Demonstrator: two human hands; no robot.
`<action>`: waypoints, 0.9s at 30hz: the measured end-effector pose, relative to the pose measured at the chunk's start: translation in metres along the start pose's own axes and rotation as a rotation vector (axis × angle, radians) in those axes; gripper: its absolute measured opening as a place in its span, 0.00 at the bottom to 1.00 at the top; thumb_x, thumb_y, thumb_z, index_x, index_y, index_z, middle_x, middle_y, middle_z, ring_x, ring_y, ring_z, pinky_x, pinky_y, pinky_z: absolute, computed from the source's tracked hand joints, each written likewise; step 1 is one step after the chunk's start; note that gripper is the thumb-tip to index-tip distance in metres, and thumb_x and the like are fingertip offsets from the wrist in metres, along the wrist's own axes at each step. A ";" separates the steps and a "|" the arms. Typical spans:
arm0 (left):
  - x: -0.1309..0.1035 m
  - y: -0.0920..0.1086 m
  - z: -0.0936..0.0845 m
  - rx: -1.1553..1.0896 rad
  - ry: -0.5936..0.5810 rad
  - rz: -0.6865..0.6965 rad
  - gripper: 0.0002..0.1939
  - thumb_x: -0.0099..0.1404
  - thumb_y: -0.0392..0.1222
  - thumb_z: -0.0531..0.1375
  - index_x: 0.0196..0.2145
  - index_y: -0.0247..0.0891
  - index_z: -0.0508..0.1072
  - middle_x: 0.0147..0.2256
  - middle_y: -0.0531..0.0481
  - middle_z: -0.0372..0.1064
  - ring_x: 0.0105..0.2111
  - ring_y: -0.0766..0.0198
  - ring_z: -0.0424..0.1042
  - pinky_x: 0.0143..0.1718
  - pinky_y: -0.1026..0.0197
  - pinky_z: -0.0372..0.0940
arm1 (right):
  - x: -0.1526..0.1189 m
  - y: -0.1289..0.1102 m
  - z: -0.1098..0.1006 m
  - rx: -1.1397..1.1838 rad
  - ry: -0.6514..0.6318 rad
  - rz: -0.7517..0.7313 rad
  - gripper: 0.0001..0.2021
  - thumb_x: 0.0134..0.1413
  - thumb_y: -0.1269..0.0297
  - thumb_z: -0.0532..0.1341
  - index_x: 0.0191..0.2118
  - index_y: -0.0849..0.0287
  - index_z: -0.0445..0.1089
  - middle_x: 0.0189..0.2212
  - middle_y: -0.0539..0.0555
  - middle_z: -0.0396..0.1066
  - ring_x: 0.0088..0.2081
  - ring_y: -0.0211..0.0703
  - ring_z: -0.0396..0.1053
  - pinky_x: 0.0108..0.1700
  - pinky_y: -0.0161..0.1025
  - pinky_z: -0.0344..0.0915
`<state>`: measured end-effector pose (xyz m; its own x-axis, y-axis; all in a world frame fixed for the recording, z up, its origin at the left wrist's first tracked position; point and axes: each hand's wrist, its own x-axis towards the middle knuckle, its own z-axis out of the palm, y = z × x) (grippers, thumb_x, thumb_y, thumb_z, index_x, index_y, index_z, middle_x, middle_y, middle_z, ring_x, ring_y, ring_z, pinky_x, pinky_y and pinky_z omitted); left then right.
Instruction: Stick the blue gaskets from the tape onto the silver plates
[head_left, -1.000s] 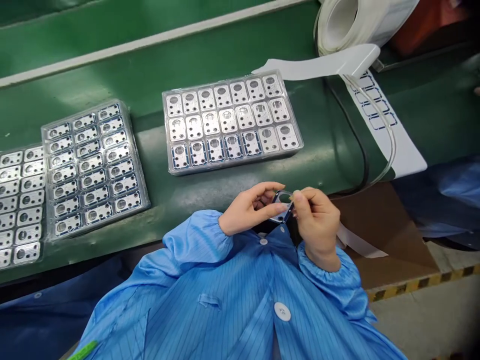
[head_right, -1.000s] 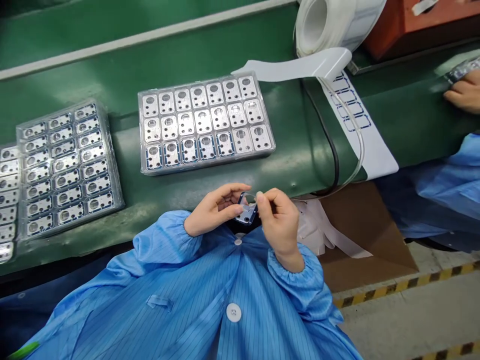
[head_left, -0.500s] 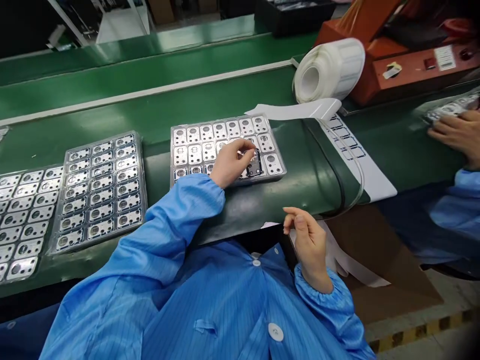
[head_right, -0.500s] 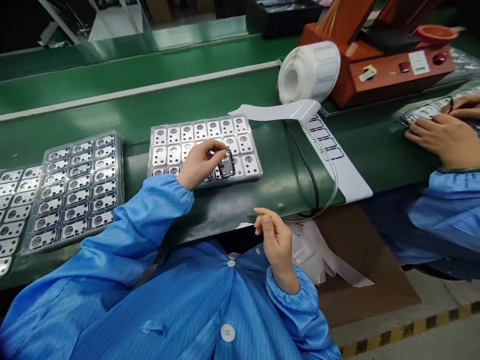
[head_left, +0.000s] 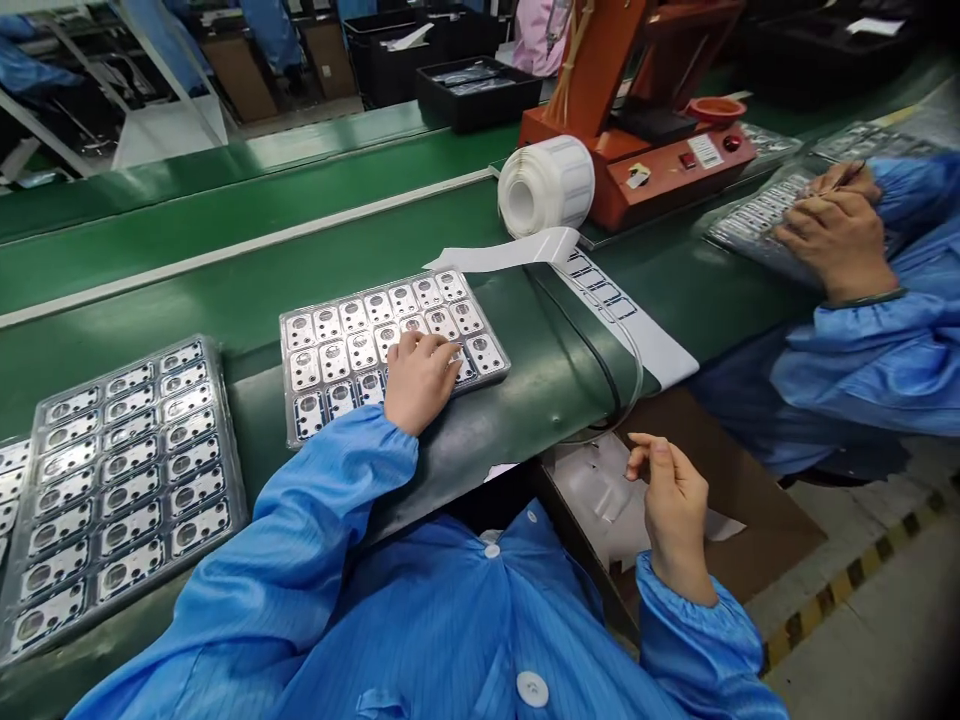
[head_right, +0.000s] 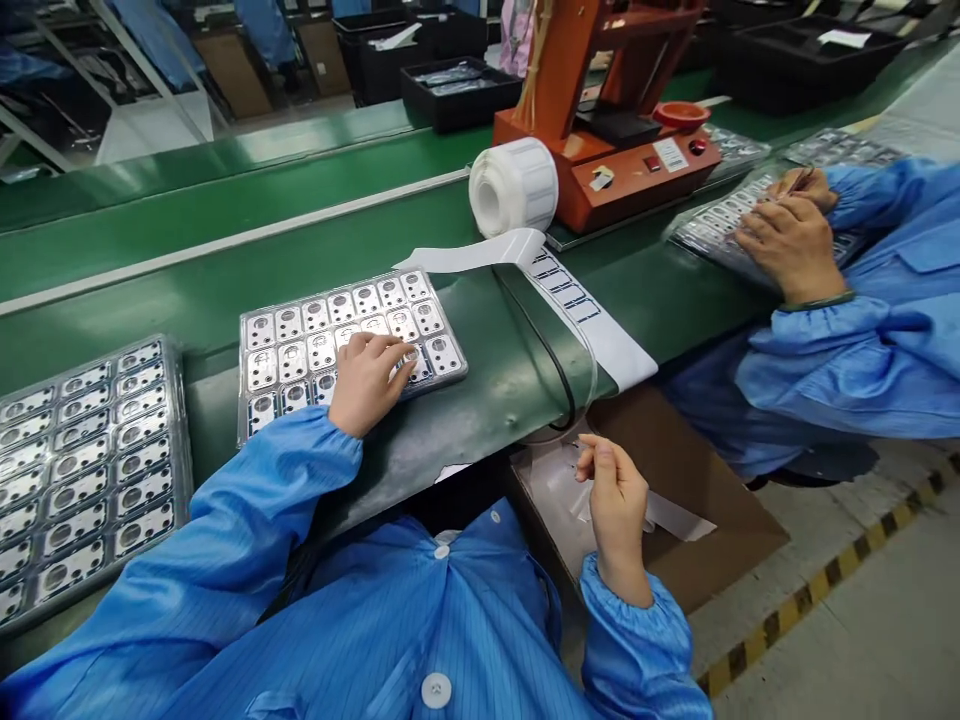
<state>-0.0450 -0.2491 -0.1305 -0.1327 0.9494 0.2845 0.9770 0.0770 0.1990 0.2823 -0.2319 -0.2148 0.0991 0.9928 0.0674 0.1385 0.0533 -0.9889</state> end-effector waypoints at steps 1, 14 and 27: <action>-0.006 0.000 -0.002 0.013 -0.021 0.064 0.16 0.73 0.45 0.52 0.50 0.40 0.76 0.52 0.43 0.74 0.54 0.44 0.63 0.50 0.43 0.58 | 0.006 0.004 -0.002 0.008 0.038 0.017 0.22 0.59 0.43 0.60 0.40 0.60 0.75 0.25 0.48 0.66 0.25 0.35 0.62 0.29 0.36 0.61; -0.078 0.029 -0.034 -0.444 0.021 0.340 0.11 0.69 0.37 0.57 0.48 0.43 0.74 0.46 0.45 0.76 0.47 0.57 0.74 0.49 0.54 0.72 | 0.147 0.081 -0.025 -0.037 0.267 0.307 0.17 0.63 0.53 0.61 0.48 0.61 0.70 0.40 0.54 0.72 0.37 0.39 0.71 0.39 0.41 0.71; -0.075 0.083 0.009 -0.808 -0.426 0.290 0.10 0.71 0.42 0.56 0.43 0.41 0.77 0.42 0.48 0.79 0.42 0.61 0.77 0.46 0.59 0.72 | 0.130 0.067 -0.075 -0.053 -0.301 0.374 0.22 0.24 0.58 0.79 0.30 0.63 0.78 0.32 0.58 0.79 0.38 0.51 0.74 0.50 0.50 0.68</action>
<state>0.0480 -0.3111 -0.1440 0.3237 0.9418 0.0905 0.5307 -0.2600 0.8067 0.3787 -0.1075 -0.2628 -0.1372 0.9303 -0.3403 0.1986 -0.3107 -0.9295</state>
